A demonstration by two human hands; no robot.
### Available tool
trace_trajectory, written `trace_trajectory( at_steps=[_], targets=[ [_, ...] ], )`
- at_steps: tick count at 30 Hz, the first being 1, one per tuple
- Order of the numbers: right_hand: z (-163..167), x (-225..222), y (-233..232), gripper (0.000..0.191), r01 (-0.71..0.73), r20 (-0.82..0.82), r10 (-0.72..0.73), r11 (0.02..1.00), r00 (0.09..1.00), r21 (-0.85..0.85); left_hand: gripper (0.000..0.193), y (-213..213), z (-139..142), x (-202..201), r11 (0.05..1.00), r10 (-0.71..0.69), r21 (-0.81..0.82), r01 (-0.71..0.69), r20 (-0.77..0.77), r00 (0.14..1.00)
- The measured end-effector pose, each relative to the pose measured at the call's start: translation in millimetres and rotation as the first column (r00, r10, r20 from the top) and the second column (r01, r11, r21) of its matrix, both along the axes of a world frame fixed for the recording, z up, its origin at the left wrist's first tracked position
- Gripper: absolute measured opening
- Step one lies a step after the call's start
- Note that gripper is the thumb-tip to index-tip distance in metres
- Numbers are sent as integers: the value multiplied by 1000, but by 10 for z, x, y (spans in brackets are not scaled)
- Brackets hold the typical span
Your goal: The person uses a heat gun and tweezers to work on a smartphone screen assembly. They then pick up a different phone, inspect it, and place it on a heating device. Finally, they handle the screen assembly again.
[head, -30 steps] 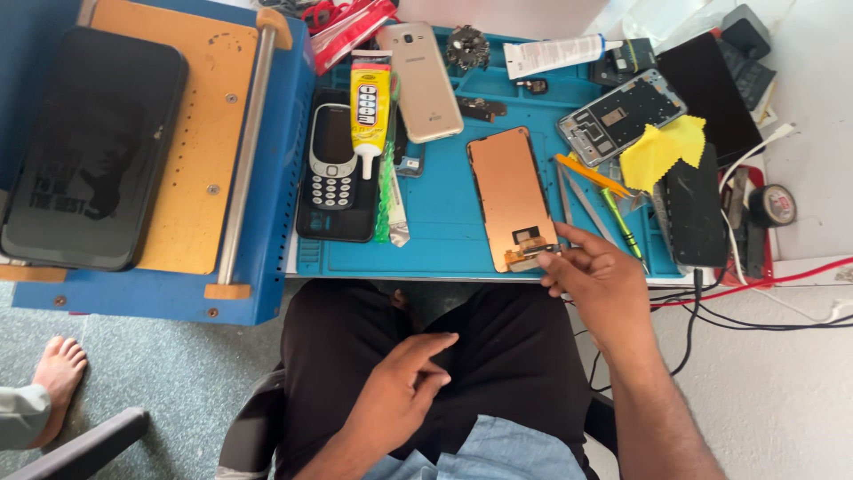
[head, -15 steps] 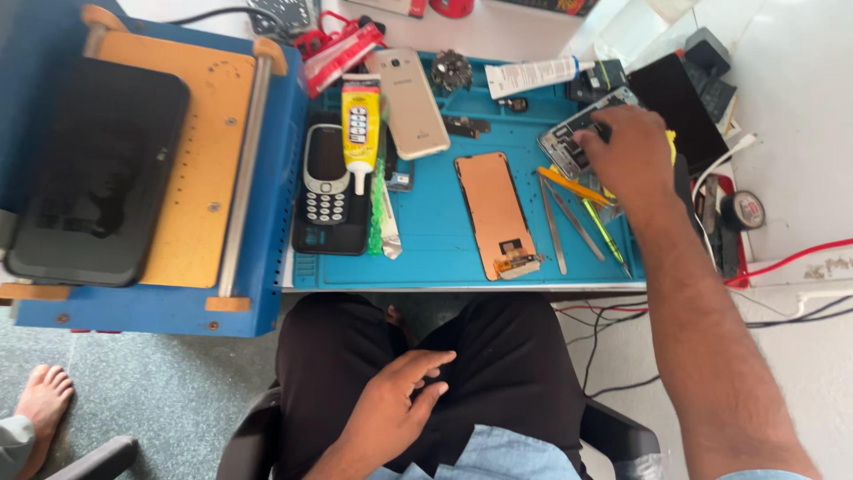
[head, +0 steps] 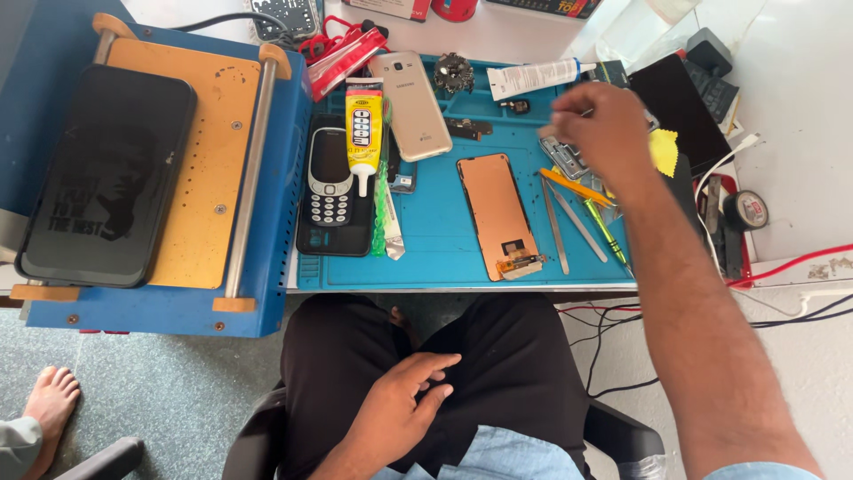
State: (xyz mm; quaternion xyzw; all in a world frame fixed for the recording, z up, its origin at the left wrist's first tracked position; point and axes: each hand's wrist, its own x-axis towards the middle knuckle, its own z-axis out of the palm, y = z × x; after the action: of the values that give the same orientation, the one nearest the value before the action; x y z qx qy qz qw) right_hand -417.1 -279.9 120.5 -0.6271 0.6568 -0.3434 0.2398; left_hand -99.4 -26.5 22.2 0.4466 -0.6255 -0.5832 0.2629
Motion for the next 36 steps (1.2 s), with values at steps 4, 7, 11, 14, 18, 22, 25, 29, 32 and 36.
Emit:
trace_trajectory(
  at_steps=[4, 7, 11, 14, 18, 22, 25, 29, 32, 36],
  targets=[
    [-12, 14, -10, 16, -114, -524, -102, 925, 846, -363, 39, -10, 2, -1, 1000, -1, -2, 1, -50, 999],
    [200, -192, 100, 19, 136, -600, -204, 978, 774, -157, 39, -14, -5, 11, 999, 6, 40, -5, -13, 1000],
    [307, -297, 323, 30, 347, -533, -225, 927, 816, 140, 39, -9, -2, -12, 1000, 21, 19, -20, -50, 999],
    [176, -239, 393, 34, 397, -404, -313, 907, 859, 140, 39, 4, 19, -34, 999, -2, 48, 4, -35, 999],
    [-18, -227, 378, 40, 428, -244, -428, 902, 870, -56, 39, -5, 40, -12, 996, -10, 93, 11, -18, 1000],
    [-60, -272, 316, 45, 470, 232, -466, 882, 854, 40, 39, -24, 50, 1, 998, -2, 55, 3, -25, 1000],
    [16, -308, 302, 47, 444, 480, -368, 895, 797, -50, 39, -28, 57, -6, 995, -5, 95, 7, -26, 1000],
    [217, -272, 602, 47, 370, 482, -228, 902, 846, -222, 38, -25, 43, 1, 996, -5, 84, 8, -41, 999],
    [273, -80, 1083, 47, 345, 425, -202, 892, 882, -291, 36, -15, -16, 8, 995, 36, 97, -27, -93, 995],
    [175, 337, 1637, 51, 223, 386, -71, 904, 920, -364, 32, 8, -155, 13, 993, 115, 63, -102, -249, 962]
  ],
)
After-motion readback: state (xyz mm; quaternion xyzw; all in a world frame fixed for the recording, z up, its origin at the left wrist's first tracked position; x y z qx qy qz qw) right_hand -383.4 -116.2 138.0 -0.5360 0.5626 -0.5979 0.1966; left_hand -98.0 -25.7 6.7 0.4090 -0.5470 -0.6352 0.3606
